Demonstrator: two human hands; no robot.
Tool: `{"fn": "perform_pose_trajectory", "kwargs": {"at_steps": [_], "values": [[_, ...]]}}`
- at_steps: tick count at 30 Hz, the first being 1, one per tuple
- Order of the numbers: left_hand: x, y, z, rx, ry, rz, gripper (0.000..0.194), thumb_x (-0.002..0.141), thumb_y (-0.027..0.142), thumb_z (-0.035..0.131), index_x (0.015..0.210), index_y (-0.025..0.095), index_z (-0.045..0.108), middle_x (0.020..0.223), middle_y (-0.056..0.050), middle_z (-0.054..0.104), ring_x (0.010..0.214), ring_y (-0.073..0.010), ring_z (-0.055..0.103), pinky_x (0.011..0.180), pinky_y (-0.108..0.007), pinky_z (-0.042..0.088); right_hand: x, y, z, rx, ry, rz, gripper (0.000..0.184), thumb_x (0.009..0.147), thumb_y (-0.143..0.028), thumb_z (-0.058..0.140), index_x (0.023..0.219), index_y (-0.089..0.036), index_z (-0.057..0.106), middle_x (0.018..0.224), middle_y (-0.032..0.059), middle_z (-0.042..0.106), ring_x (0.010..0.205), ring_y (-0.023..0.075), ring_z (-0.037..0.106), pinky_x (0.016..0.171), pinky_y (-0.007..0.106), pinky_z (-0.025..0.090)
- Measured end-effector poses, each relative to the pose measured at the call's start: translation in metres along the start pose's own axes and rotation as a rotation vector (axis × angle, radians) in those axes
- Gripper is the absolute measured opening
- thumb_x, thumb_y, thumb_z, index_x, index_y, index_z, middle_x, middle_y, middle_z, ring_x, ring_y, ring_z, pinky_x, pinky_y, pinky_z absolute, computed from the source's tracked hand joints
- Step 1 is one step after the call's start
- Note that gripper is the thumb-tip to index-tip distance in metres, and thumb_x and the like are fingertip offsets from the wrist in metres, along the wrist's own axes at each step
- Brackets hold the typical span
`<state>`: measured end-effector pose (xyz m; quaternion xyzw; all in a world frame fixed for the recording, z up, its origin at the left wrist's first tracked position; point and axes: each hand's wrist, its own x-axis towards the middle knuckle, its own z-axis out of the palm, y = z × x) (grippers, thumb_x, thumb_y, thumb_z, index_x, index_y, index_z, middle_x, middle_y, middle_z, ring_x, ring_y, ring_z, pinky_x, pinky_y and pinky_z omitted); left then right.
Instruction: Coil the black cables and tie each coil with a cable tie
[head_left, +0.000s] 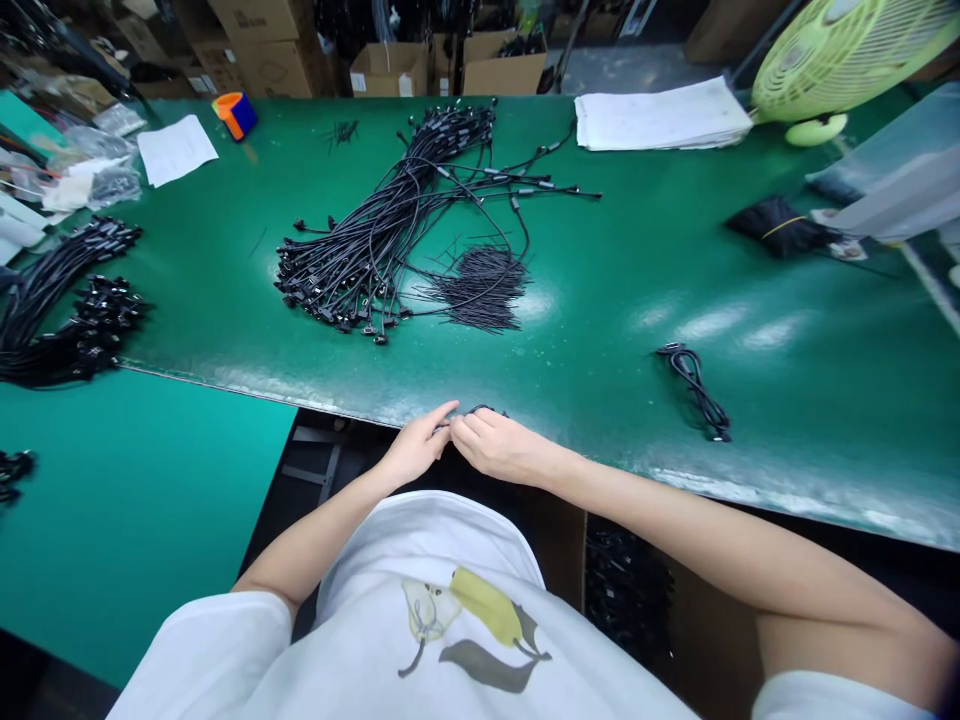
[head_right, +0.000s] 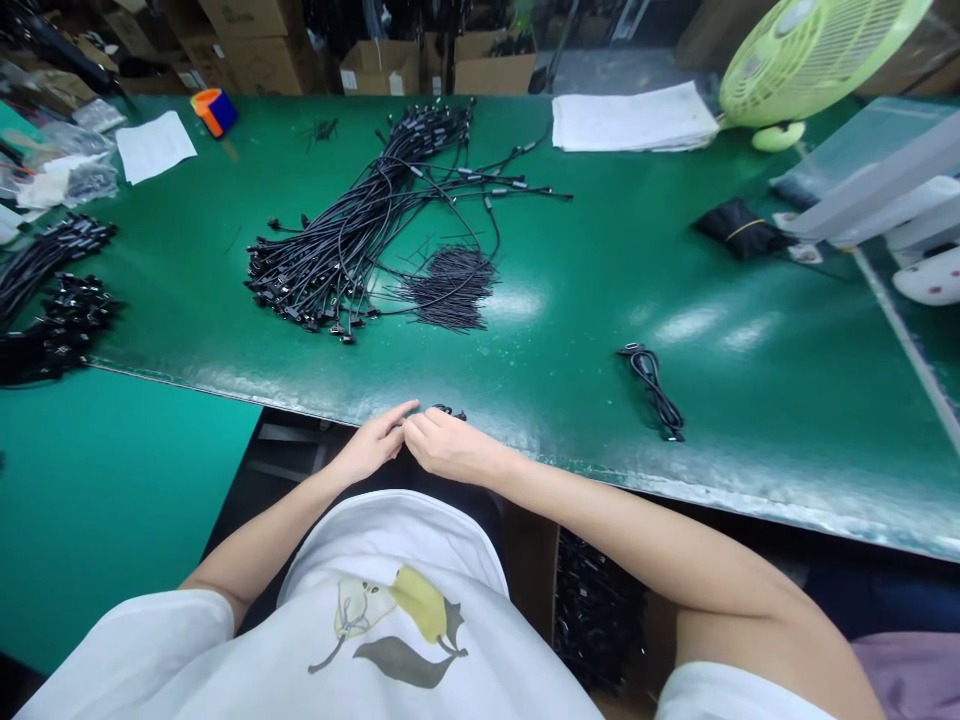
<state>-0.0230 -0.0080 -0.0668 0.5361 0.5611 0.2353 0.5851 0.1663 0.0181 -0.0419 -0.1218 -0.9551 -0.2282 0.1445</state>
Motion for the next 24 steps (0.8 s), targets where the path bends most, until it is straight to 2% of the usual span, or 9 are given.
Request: {"fn": "perform_pose_trajectory", "kwargs": {"at_steps": [4, 9, 14, 17, 19, 21, 24], "values": [[0.000, 0.006, 0.001, -0.006, 0.016, 0.021, 0.051, 0.092, 0.028, 0.046, 0.142, 0.014, 0.053, 0.059, 0.006, 0.049, 0.052, -0.0080, 0.045, 0.055, -0.021, 0.038, 0.003, 0.002, -0.001, -0.013, 0.017, 0.051, 0.028, 0.097, -0.007, 0.041, 0.077, -0.014, 0.060, 0.072, 0.0046, 0.051, 0.065, 0.0164, 0.041, 0.062, 0.035, 0.027], [0.006, 0.014, 0.003, -0.077, 0.080, 0.057, 0.047, 0.095, 0.032, 0.045, 0.136, 0.013, 0.057, 0.057, 0.006, 0.047, 0.051, -0.0082, 0.044, 0.053, -0.022, 0.037, 0.010, 0.001, 0.000, -0.057, 0.060, 0.232, 0.027, 0.097, -0.009, 0.043, 0.077, -0.013, 0.060, 0.072, 0.0047, 0.050, 0.064, 0.0161, 0.037, 0.062, 0.035, 0.025], [0.012, 0.015, 0.010, -0.260, 0.123, 0.046, 0.048, 0.096, 0.039, 0.046, 0.134, 0.012, 0.057, 0.057, 0.006, 0.047, 0.051, -0.0081, 0.044, 0.053, -0.021, 0.036, 0.013, 0.004, 0.005, -0.117, 0.143, 0.294, 0.021, 0.092, -0.009, 0.051, 0.075, -0.014, 0.061, 0.069, 0.0031, 0.050, 0.063, 0.0156, 0.035, 0.062, 0.033, 0.025], [0.015, 0.011, 0.018, -0.405, 0.173, 0.067, 0.048, 0.095, 0.040, 0.049, 0.134, 0.013, 0.056, 0.064, 0.005, 0.050, 0.055, -0.0078, 0.044, 0.054, -0.021, 0.036, 0.012, 0.004, 0.012, -0.074, 0.158, 0.425, 0.021, 0.094, -0.010, 0.049, 0.077, -0.015, 0.062, 0.066, 0.0022, 0.048, 0.062, 0.0156, 0.035, 0.062, 0.033, 0.025], [0.017, 0.007, 0.023, -0.441, 0.192, 0.097, 0.045, 0.095, 0.038, 0.049, 0.133, 0.014, 0.057, 0.074, 0.001, 0.056, 0.060, -0.0084, 0.047, 0.059, -0.022, 0.040, 0.011, 0.002, 0.017, 0.020, 0.140, 0.559, 0.024, 0.096, -0.012, 0.046, 0.079, -0.015, 0.062, 0.067, 0.0024, 0.050, 0.061, 0.0151, 0.035, 0.061, 0.032, 0.025], [0.020, 0.005, 0.025, -0.385, 0.228, 0.138, 0.040, 0.096, 0.035, 0.047, 0.130, 0.016, 0.059, 0.090, -0.004, 0.062, 0.072, -0.0108, 0.053, 0.070, -0.025, 0.047, 0.011, -0.001, 0.020, 0.224, 0.122, 0.733, 0.027, 0.098, -0.017, 0.044, 0.079, -0.017, 0.063, 0.070, 0.0029, 0.054, 0.060, 0.0140, 0.038, 0.060, 0.031, 0.026], [0.021, 0.005, 0.019, -0.130, 0.354, 0.284, 0.030, 0.095, 0.027, 0.049, 0.119, 0.020, 0.066, 0.116, -0.009, 0.063, 0.105, -0.0184, 0.057, 0.099, -0.035, 0.045, 0.015, -0.012, 0.024, 0.777, 0.217, 1.072, 0.027, 0.097, -0.032, 0.049, 0.078, -0.019, 0.062, 0.077, 0.0033, 0.059, 0.066, 0.0132, 0.047, 0.062, 0.027, 0.032]]}}
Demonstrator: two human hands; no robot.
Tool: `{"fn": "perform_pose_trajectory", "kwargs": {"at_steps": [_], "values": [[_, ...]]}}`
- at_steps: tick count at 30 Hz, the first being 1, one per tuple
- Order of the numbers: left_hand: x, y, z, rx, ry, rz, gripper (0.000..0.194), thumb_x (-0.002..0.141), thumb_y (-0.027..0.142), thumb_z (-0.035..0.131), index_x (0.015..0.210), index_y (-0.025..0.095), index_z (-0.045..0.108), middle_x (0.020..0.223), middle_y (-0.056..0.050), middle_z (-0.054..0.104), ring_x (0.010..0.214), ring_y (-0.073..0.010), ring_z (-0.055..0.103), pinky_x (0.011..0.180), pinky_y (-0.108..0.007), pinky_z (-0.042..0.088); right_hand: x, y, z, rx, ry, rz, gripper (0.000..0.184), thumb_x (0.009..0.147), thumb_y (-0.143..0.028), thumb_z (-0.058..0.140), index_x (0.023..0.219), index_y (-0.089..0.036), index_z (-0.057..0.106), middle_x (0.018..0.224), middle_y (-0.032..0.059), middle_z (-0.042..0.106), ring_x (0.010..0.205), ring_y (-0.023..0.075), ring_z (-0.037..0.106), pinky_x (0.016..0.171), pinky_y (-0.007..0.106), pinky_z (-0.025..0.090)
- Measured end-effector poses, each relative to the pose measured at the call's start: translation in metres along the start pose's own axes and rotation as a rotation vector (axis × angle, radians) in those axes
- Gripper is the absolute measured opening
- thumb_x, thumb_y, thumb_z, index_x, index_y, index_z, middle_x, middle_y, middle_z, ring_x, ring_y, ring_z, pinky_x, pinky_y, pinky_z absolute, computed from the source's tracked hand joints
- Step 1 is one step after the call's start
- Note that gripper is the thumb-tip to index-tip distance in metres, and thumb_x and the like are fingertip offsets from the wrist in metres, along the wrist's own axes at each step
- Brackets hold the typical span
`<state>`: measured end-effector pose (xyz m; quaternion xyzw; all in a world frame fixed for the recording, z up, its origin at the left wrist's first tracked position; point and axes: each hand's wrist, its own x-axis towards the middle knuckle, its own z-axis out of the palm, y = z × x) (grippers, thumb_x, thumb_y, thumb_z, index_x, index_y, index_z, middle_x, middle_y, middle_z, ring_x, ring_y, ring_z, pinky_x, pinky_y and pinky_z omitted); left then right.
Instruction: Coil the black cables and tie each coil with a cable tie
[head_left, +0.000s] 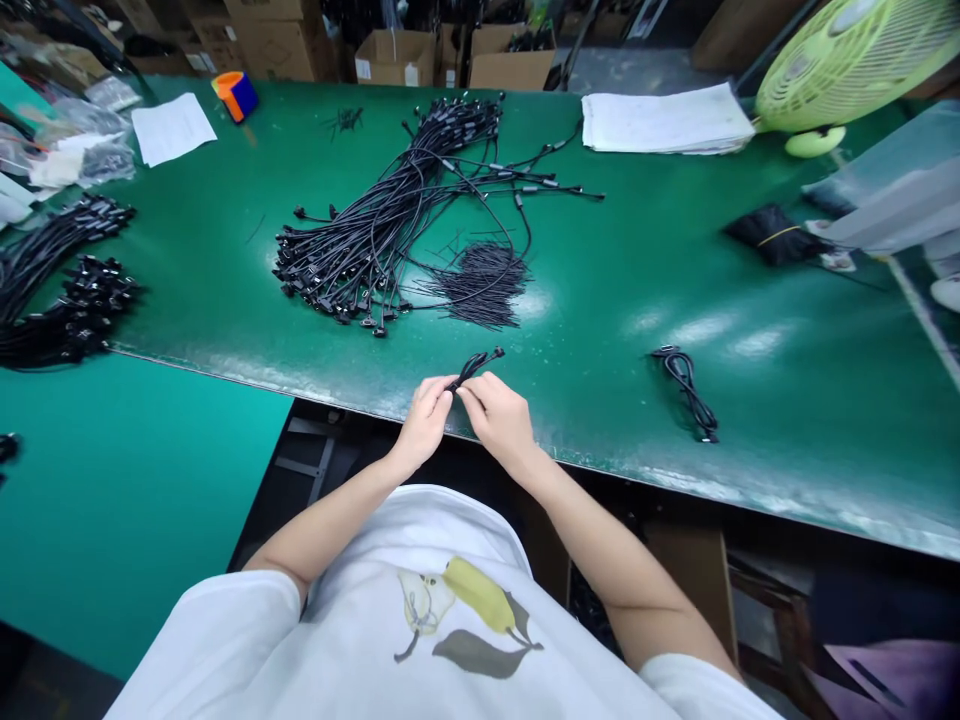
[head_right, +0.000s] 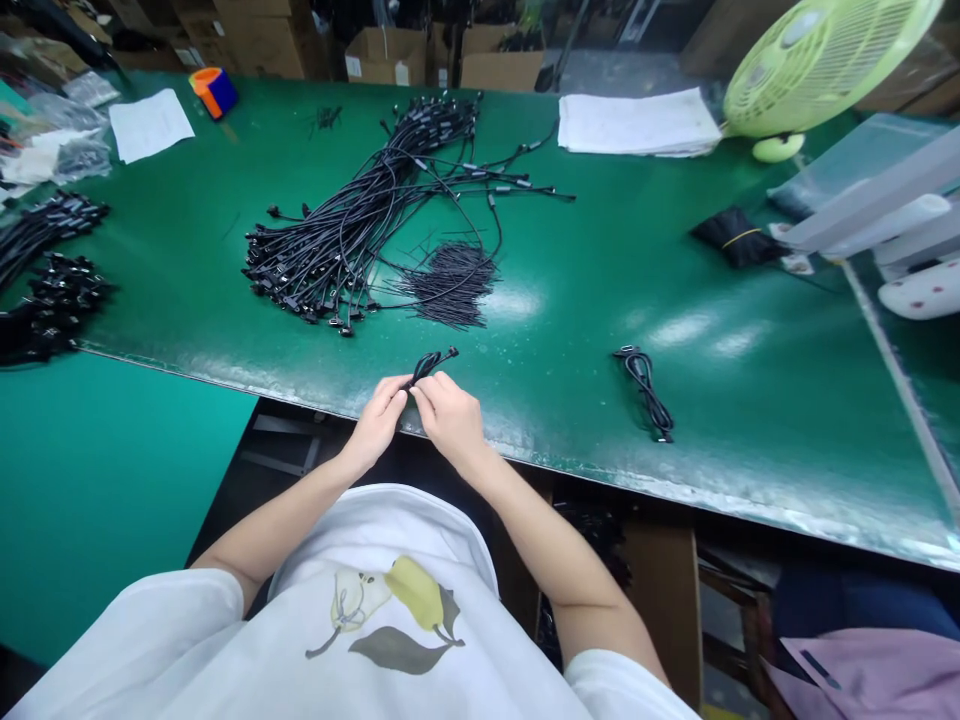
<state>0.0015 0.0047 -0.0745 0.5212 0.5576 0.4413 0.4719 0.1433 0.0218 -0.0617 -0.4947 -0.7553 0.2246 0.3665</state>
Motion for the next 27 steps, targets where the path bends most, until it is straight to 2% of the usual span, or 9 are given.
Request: {"fn": "perform_pose_trajectory", "kwargs": {"at_steps": [3, 7, 10, 12, 16, 18, 22, 24, 27], "values": [[0.000, 0.008, -0.012, 0.189, 0.074, 0.191, 0.020, 0.091, 0.021, 0.054, 0.100, 0.022, 0.072, 0.124, -0.008, 0.059, 0.121, -0.0222, 0.049, 0.110, -0.040, 0.038, -0.008, -0.005, 0.013, 0.585, -0.055, 0.356, 0.031, 0.090, -0.048, 0.056, 0.076, -0.020, 0.057, 0.065, -0.0008, 0.052, 0.056, 0.0121, 0.044, 0.056, 0.026, 0.034], [-0.009, 0.014, -0.027, 0.305, -0.066, 0.371, 0.030, 0.093, 0.016, 0.047, 0.084, 0.022, 0.075, 0.100, -0.006, 0.062, 0.102, -0.0195, 0.052, 0.097, -0.036, 0.043, -0.014, -0.005, 0.020, 0.762, -0.105, 0.484, 0.040, 0.087, -0.058, 0.055, 0.071, -0.021, 0.049, 0.053, -0.0070, 0.033, 0.046, 0.0094, 0.028, 0.047, 0.025, 0.027], [-0.015, 0.005, -0.031, 0.446, -0.263, 0.436, 0.035, 0.092, 0.013, 0.045, 0.088, 0.024, 0.078, 0.094, -0.007, 0.062, 0.091, -0.0186, 0.051, 0.090, -0.035, 0.044, -0.014, -0.007, 0.006, 0.646, -0.002, 0.426, 0.037, 0.089, -0.051, 0.057, 0.070, -0.020, 0.051, 0.059, -0.0040, 0.041, 0.055, 0.0107, 0.037, 0.054, 0.024, 0.032], [-0.015, -0.003, -0.033, 0.447, -0.297, 0.340, 0.032, 0.091, 0.014, 0.047, 0.096, 0.023, 0.077, 0.097, -0.007, 0.063, 0.092, -0.0190, 0.052, 0.090, -0.036, 0.044, -0.015, -0.013, -0.004, 0.473, 0.024, 0.258, 0.035, 0.094, -0.047, 0.053, 0.072, -0.020, 0.055, 0.068, 0.0000, 0.051, 0.065, 0.0133, 0.047, 0.063, 0.026, 0.039], [-0.007, 0.006, -0.041, 0.118, -0.268, 0.128, 0.030, 0.096, 0.024, 0.047, 0.109, 0.019, 0.073, 0.105, -0.009, 0.064, 0.102, -0.0190, 0.060, 0.094, -0.033, 0.047, -0.022, -0.023, -0.005, 0.280, -0.239, -0.028, 0.033, 0.100, -0.040, 0.044, 0.081, -0.019, 0.061, 0.079, 0.0037, 0.060, 0.073, 0.0153, 0.054, 0.070, 0.027, 0.042], [-0.008, 0.022, -0.046, 0.060, -0.274, 0.181, 0.030, 0.097, 0.027, 0.047, 0.111, 0.020, 0.073, 0.107, -0.009, 0.064, 0.103, -0.0179, 0.061, 0.095, -0.031, 0.047, -0.022, -0.020, 0.000, 0.259, -0.292, -0.017, 0.033, 0.100, -0.040, 0.044, 0.081, -0.020, 0.062, 0.079, 0.0032, 0.061, 0.072, 0.0153, 0.055, 0.068, 0.026, 0.041], [-0.022, 0.043, -0.048, 0.157, -0.392, 0.358, 0.025, 0.093, 0.024, 0.054, 0.102, 0.022, 0.077, 0.106, -0.008, 0.065, 0.099, -0.0165, 0.062, 0.094, -0.030, 0.048, -0.011, -0.007, -0.005, 0.274, -0.198, 0.091, 0.032, 0.097, -0.037, 0.047, 0.072, -0.019, 0.057, 0.072, 0.0009, 0.058, 0.069, 0.0145, 0.053, 0.067, 0.026, 0.039], [-0.029, 0.038, -0.044, 0.143, -0.465, 0.306, 0.025, 0.093, 0.026, 0.053, 0.098, 0.020, 0.077, 0.099, -0.008, 0.067, 0.090, -0.0152, 0.062, 0.090, -0.030, 0.050, -0.004, -0.006, -0.014, 0.299, -0.147, 0.117, 0.030, 0.096, -0.036, 0.049, 0.071, -0.019, 0.054, 0.071, 0.0002, 0.057, 0.069, 0.0138, 0.052, 0.068, 0.026, 0.039], [-0.033, 0.017, -0.037, -0.015, -0.505, 0.069, 0.035, 0.096, 0.040, 0.049, 0.102, 0.016, 0.074, 0.089, -0.008, 0.069, 0.080, -0.0145, 0.063, 0.082, -0.030, 0.051, -0.001, -0.012, -0.024, 0.338, -0.106, 0.121, 0.032, 0.097, -0.038, 0.050, 0.071, -0.019, 0.053, 0.071, 0.0000, 0.056, 0.068, 0.0132, 0.051, 0.068, 0.026, 0.039]]}}
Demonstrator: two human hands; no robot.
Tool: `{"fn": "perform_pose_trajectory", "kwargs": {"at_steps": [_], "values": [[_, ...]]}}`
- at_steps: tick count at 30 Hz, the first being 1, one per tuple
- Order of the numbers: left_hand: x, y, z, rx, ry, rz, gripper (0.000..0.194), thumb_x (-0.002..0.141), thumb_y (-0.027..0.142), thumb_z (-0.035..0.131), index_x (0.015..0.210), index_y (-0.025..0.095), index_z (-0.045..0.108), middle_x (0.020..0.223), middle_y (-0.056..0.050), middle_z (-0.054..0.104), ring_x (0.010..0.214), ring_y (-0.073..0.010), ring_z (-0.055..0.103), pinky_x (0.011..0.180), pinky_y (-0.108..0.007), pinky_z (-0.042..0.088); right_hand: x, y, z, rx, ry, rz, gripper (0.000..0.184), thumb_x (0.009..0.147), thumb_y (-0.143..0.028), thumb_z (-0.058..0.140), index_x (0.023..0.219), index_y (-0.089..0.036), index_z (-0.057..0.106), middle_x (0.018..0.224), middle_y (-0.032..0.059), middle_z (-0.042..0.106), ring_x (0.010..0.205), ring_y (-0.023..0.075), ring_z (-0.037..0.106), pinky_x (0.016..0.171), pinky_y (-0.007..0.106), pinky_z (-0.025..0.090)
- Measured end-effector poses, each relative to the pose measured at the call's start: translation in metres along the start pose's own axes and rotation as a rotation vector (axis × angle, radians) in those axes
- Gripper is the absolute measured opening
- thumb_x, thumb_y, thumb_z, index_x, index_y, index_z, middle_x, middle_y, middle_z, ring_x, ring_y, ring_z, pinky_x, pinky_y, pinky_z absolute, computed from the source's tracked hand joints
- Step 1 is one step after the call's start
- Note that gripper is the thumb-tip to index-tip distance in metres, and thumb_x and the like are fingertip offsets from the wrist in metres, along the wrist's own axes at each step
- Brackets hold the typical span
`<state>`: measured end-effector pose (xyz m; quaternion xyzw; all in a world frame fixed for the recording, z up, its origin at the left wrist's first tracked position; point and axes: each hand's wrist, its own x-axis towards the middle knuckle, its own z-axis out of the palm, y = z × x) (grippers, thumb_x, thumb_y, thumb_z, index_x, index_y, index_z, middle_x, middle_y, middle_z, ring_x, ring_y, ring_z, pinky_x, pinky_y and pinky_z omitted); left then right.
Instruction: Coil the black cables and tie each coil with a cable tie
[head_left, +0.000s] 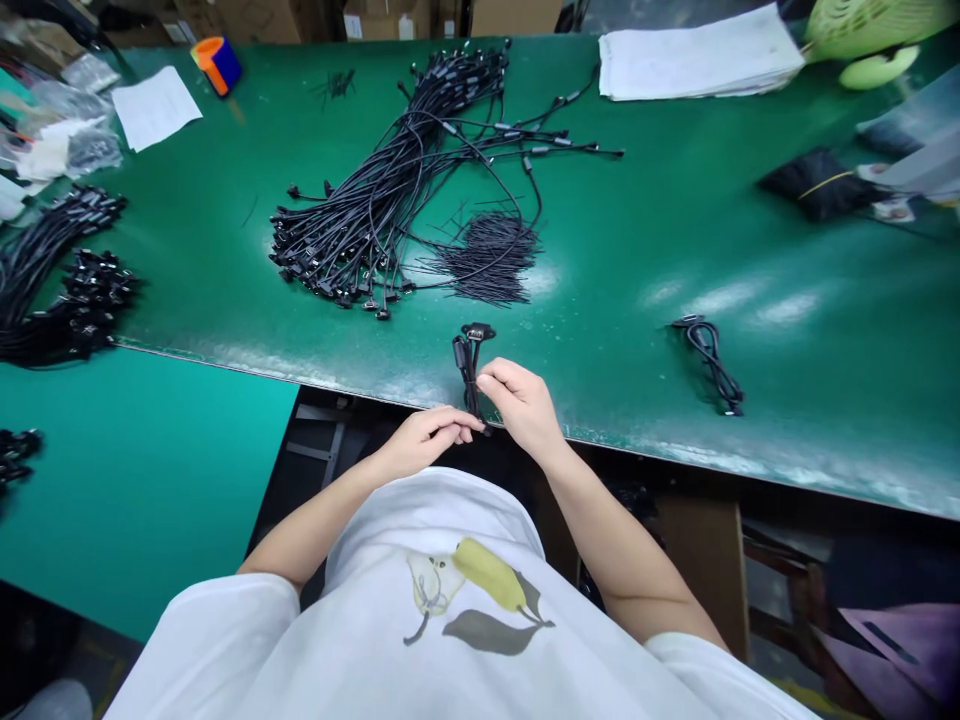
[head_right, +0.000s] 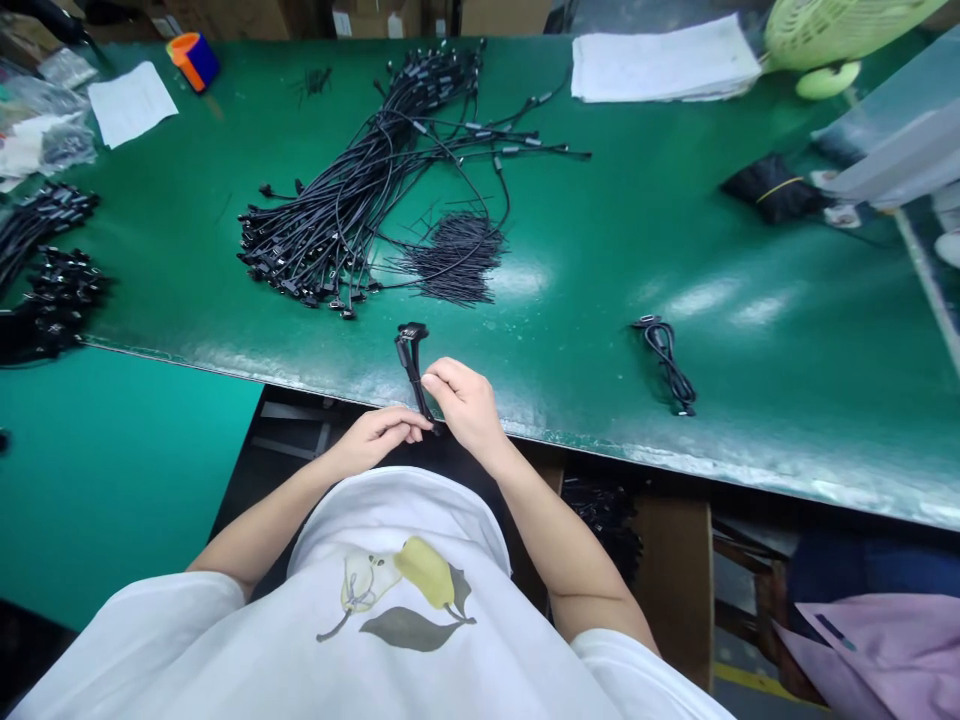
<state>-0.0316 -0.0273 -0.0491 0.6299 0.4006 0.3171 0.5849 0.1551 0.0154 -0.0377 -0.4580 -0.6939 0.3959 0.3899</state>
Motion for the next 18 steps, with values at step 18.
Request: {"fn": "perform_pose_trajectory", "kwargs": {"at_steps": [18], "values": [[0.010, 0.005, -0.001, -0.102, 0.244, -0.145, 0.028, 0.089, 0.035, 0.061, 0.108, 0.015, 0.060, 0.083, -0.004, 0.067, 0.074, -0.0130, 0.066, 0.076, -0.027, 0.055, -0.015, 0.017, 0.022, 0.125, -0.158, 0.135, 0.047, 0.100, -0.053, 0.035, 0.065, -0.021, 0.038, 0.059, -0.0025, 0.041, 0.053, 0.0114, 0.036, 0.055, 0.027, 0.030]]}}
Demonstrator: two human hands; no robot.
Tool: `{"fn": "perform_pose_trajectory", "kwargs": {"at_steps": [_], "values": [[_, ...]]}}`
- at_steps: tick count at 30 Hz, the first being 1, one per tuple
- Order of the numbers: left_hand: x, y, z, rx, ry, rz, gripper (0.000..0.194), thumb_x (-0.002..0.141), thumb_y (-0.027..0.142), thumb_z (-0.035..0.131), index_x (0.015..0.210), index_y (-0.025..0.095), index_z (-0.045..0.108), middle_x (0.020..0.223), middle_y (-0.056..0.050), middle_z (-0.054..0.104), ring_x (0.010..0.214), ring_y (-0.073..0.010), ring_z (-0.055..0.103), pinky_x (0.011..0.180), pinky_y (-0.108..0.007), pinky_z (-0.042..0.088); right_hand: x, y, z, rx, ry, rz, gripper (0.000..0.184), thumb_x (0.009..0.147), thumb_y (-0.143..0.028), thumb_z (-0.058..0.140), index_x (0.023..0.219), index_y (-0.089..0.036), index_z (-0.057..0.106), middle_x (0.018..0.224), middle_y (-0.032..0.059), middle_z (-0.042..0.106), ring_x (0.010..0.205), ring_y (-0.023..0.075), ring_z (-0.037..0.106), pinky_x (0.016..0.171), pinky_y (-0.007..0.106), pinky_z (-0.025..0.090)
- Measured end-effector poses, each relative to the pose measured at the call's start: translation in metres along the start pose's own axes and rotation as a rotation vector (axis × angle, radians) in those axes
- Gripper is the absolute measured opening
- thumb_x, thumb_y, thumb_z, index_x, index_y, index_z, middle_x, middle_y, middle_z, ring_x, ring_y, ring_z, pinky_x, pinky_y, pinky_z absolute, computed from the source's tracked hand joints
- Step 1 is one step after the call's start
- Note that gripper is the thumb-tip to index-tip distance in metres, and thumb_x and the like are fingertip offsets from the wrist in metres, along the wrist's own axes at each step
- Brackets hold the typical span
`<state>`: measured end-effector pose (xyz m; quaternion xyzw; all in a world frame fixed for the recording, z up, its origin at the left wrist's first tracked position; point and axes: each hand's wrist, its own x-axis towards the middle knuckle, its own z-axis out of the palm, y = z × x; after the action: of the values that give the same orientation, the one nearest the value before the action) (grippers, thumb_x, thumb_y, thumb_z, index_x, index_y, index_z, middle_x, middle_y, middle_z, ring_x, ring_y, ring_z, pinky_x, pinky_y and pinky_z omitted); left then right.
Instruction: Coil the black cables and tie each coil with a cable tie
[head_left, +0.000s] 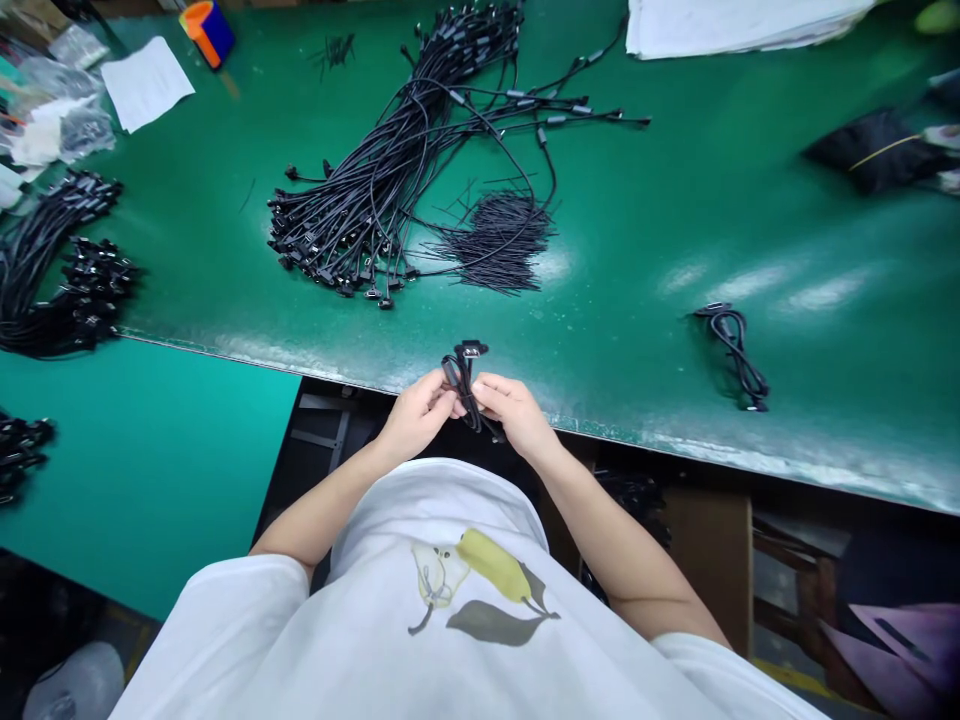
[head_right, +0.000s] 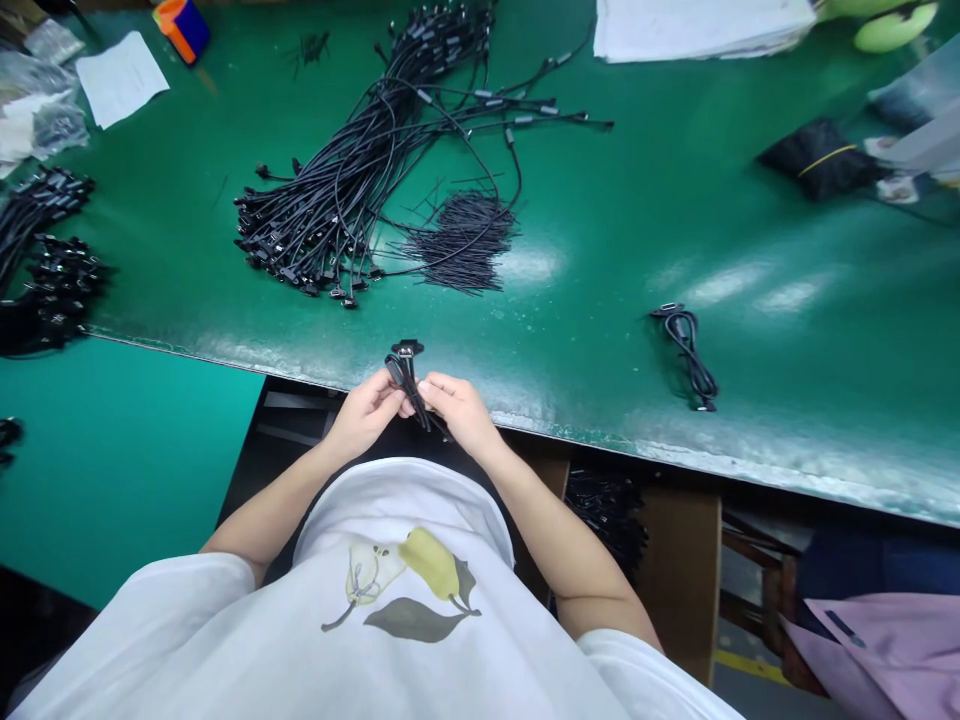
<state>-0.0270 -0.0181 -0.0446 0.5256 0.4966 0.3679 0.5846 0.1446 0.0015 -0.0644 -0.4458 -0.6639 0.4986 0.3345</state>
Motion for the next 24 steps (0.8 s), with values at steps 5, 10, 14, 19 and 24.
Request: {"fn": "perform_pose_trajectory", "kwargs": {"at_steps": [5, 10, 14, 19, 24], "values": [[0.006, -0.004, 0.006, -0.137, 0.063, 0.012, 0.023, 0.091, 0.032, 0.058, 0.107, 0.015, 0.058, 0.085, -0.003, 0.066, 0.070, -0.0103, 0.064, 0.075, -0.026, 0.055, -0.009, -0.017, 0.007, -0.724, 0.266, -0.284, 0.036, 0.104, -0.031, 0.033, 0.083, -0.018, 0.059, 0.079, 0.0068, 0.061, 0.071, 0.0165, 0.053, 0.069, 0.029, 0.038], [0.007, 0.000, 0.003, -0.021, 0.108, 0.071, 0.026, 0.090, 0.030, 0.058, 0.113, 0.018, 0.061, 0.119, -0.009, 0.065, 0.108, -0.0182, 0.064, 0.094, -0.029, 0.054, -0.018, -0.019, 0.018, -0.826, 0.198, -0.293, 0.039, 0.102, -0.032, 0.036, 0.131, -0.011, 0.051, 0.108, 0.0141, 0.070, 0.092, 0.0218, 0.064, 0.070, 0.030, 0.046], [0.006, 0.002, -0.003, -0.088, -0.044, -0.014, 0.045, 0.090, 0.041, 0.060, 0.129, 0.017, 0.057, 0.119, -0.010, 0.065, 0.107, -0.0199, 0.065, 0.096, -0.033, 0.054, -0.015, -0.005, 0.020, -0.831, 0.232, -0.264, 0.038, 0.106, -0.035, 0.031, 0.121, -0.012, 0.057, 0.095, 0.0123, 0.072, 0.081, 0.0194, 0.065, 0.064, 0.028, 0.041], [0.007, 0.007, -0.026, -0.021, 0.002, 0.154, 0.073, 0.090, 0.050, 0.062, 0.152, 0.023, 0.034, 0.134, -0.013, 0.058, 0.115, -0.0198, 0.061, 0.104, -0.035, 0.049, -0.007, 0.003, 0.008, -0.933, 0.274, -0.291, 0.040, 0.106, -0.037, 0.032, 0.086, -0.017, 0.060, 0.071, 0.0057, 0.065, 0.064, 0.0153, 0.055, 0.059, 0.030, 0.029], [0.013, 0.020, -0.044, 0.343, 0.153, 0.347, 0.040, 0.095, 0.047, 0.055, 0.126, 0.023, 0.065, 0.123, -0.010, 0.066, 0.116, -0.0213, 0.060, 0.104, -0.035, 0.045, -0.005, 0.009, 0.001, -0.979, 0.202, -0.314, 0.040, 0.106, -0.037, 0.034, 0.088, -0.015, 0.064, 0.070, 0.0051, 0.064, 0.060, 0.0147, 0.050, 0.057, 0.031, 0.024]]}}
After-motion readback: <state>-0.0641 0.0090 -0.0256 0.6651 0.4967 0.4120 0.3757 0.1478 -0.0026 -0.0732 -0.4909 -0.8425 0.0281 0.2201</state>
